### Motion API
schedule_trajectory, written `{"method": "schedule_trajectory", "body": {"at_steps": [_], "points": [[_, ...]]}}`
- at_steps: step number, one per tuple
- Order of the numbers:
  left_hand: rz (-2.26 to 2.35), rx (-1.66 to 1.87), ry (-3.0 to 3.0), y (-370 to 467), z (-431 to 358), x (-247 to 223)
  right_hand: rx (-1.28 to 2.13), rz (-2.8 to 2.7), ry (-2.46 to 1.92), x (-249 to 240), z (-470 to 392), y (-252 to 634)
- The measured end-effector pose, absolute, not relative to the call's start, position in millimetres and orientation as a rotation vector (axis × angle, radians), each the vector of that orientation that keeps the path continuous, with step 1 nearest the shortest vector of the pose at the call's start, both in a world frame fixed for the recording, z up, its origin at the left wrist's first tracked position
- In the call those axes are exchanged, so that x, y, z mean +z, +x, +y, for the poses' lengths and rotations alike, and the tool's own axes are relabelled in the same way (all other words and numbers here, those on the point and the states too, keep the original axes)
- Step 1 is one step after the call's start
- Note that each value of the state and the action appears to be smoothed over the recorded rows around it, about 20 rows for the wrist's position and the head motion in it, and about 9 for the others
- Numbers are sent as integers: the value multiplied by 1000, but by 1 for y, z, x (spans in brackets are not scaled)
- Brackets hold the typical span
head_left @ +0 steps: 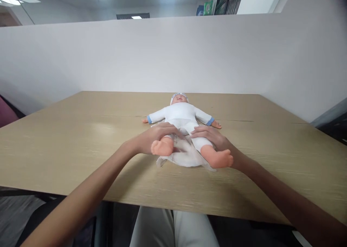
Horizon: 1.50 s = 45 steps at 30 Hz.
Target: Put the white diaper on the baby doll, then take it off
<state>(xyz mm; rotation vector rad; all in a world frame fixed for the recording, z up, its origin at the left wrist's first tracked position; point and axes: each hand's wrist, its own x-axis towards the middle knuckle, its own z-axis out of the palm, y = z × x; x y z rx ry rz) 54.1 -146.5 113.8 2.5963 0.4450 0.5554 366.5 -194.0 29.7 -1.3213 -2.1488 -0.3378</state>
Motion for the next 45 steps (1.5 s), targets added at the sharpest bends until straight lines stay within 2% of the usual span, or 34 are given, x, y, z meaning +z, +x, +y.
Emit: {"method": "schedule_trajectory", "body": {"at_steps": [3,6,14,19,26,32,39,45], "points": [[413,529,2668,34,-144,102,-140,-2386,-1049,37,-197,378],[410,459,2724,21,-145,93,-55,-2449,-961,30,-194,388],[452,301,2837,9,-153,75,-373,-2466,-702,-7,-184,393],[468,238,2794,8,-151,65,-313,-2469,-751,-6,-187,397],[488,164,2622,9,-149,74,25,-2546,-894,22,-203,397],[631,185,2609,23,-163,83,-137,-2532,-1116,25,-239,360],[979,230,2856,49,-183,60,-250,-2397,-1199,9,-244,345],[1046,579,2624,56,-164,73,-69,-2194,-1259,21,-214,349]]}}
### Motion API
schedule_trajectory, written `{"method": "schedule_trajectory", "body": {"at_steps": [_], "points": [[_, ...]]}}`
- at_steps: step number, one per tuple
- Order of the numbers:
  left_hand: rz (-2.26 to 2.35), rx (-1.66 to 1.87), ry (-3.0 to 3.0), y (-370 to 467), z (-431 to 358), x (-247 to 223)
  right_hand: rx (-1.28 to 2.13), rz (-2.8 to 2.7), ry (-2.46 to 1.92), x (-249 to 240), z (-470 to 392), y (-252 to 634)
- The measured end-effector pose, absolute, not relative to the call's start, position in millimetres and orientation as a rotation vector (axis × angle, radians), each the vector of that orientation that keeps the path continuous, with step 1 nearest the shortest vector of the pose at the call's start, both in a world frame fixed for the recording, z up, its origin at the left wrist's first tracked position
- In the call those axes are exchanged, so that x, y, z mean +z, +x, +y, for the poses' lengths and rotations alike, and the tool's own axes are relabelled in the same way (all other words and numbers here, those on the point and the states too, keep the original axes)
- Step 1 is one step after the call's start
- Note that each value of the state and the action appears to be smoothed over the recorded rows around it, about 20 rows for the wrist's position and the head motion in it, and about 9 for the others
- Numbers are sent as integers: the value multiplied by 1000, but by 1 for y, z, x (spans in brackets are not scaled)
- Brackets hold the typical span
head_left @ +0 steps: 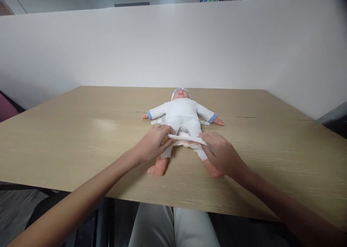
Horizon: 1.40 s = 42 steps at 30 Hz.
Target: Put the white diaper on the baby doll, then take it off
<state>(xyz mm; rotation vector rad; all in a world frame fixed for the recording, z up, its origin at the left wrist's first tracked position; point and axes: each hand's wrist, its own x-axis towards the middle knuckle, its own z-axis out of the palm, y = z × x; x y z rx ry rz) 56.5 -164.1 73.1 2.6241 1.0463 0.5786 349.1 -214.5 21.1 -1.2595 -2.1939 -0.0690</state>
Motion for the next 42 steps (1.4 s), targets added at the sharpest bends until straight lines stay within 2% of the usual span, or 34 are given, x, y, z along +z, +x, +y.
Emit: {"method": "schedule_trajectory", "body": {"at_steps": [7,13,19,25,34,39,42], "points": [[1084,914,2375,74,-98,95,137,-1931,-1148,49,-135,350],[1100,898,1965,90,-33,84,548,-1788,-1382,47,-61,355],[1041,847,1734,91,-6,62,855,-1796,-1297,26,-20,365],[1003,724,1642,79,4,59,1065,-1784,-1186,16,-16,388],[910,730,1583,76,7,55,973,-1898,-1296,47,-33,382],[927,733,1546,74,6,50,436,-1879,-1580,56,-40,386],[950,759,1560,76,3,50,144,-1766,-1425,59,-51,374]]}}
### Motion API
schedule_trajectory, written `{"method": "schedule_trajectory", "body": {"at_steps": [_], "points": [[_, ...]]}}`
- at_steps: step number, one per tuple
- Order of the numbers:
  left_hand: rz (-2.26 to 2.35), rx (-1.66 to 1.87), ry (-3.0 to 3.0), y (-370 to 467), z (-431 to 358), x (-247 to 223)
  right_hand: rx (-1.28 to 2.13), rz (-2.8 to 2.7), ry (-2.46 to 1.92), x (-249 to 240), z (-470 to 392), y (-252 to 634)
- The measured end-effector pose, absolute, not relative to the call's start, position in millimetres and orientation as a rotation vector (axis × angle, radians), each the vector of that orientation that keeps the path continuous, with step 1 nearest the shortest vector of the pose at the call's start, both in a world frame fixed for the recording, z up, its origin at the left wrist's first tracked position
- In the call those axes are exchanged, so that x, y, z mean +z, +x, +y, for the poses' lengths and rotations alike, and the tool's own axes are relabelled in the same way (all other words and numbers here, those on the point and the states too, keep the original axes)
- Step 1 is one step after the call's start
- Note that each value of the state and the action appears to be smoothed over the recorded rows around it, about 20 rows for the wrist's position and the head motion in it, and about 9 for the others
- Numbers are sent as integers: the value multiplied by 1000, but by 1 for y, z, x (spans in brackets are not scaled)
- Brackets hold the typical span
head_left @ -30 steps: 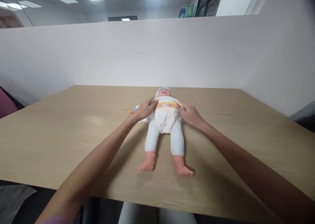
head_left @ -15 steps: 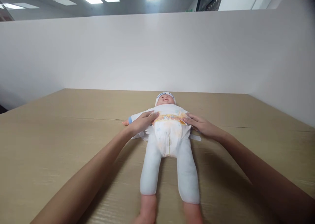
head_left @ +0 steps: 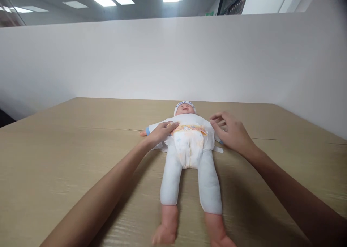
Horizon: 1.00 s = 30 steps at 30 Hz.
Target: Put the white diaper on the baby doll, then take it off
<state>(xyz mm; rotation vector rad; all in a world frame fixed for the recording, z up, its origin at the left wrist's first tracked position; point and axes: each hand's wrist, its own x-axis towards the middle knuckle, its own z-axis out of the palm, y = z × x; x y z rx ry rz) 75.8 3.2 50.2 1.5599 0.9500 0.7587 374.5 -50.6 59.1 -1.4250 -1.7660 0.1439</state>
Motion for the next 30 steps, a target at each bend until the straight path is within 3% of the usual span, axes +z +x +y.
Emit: {"method": "schedule_trajectory", "body": {"at_steps": [4,9,13,19,26,30], "points": [[999,817,1600,81,0,49,204,-2001,-1116,50,-63,347],[1039,890,1636,83,3,42,412,-2047,-1093,16,-56,333],[1092,907,1758,84,5,38,393,-1985,-1116,4,-62,336],[1362,1019,2117,83,1,49,-20,-1815,-1393,-6,-98,378],[1194,1134,2539,109,-32,90,44,-1722,-1760,-25,-93,417],[960,882,2739,142,-45,101,47,-1717,-1836,-29,-84,413]]}}
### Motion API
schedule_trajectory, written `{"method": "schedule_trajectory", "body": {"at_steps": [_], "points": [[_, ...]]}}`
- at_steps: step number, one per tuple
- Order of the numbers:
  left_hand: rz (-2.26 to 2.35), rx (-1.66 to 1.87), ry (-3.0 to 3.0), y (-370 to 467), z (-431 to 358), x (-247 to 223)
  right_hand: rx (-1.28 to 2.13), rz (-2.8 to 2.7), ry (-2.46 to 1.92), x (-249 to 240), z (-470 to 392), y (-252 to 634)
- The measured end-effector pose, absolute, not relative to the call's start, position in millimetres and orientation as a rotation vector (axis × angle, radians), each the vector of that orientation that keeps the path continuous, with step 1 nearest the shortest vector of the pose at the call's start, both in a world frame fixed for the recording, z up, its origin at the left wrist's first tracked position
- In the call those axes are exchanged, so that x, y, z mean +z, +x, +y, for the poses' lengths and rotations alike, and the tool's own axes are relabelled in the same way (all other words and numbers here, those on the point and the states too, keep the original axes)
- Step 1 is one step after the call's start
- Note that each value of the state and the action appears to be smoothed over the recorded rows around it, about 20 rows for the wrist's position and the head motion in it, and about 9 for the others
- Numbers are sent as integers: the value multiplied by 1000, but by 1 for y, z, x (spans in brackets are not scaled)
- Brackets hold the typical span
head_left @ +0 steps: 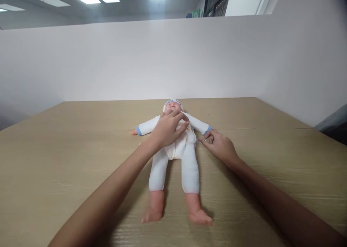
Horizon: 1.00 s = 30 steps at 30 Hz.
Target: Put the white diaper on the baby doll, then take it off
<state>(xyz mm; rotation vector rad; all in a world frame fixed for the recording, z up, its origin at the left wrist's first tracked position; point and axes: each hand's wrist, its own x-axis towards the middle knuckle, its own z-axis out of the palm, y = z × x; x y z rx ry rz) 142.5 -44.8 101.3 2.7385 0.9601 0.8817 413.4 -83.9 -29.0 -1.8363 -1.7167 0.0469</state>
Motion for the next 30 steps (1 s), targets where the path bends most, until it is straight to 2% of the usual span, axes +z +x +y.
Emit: {"method": "schedule_trajectory", "body": {"at_steps": [4,11,15,19,24,30], "points": [[1036,653,2837,165,-39,90,123,-1691,-1847,-29,-85,415],[1148,682,2816,166,-37,70,220,-1744,-1914,-28,-87,414],[1184,652,2831,166,-41,71,389,-1782,-1845,-24,-88,411],[1227,631,2814,168,-41,71,558,-1798,-1700,-8,-90,416],[1230,628,2802,169,-40,70,872,-1555,-1533,19,-81,423],[1203,652,2713,168,-41,72,933,-1664,-1465,46,-51,398]]}}
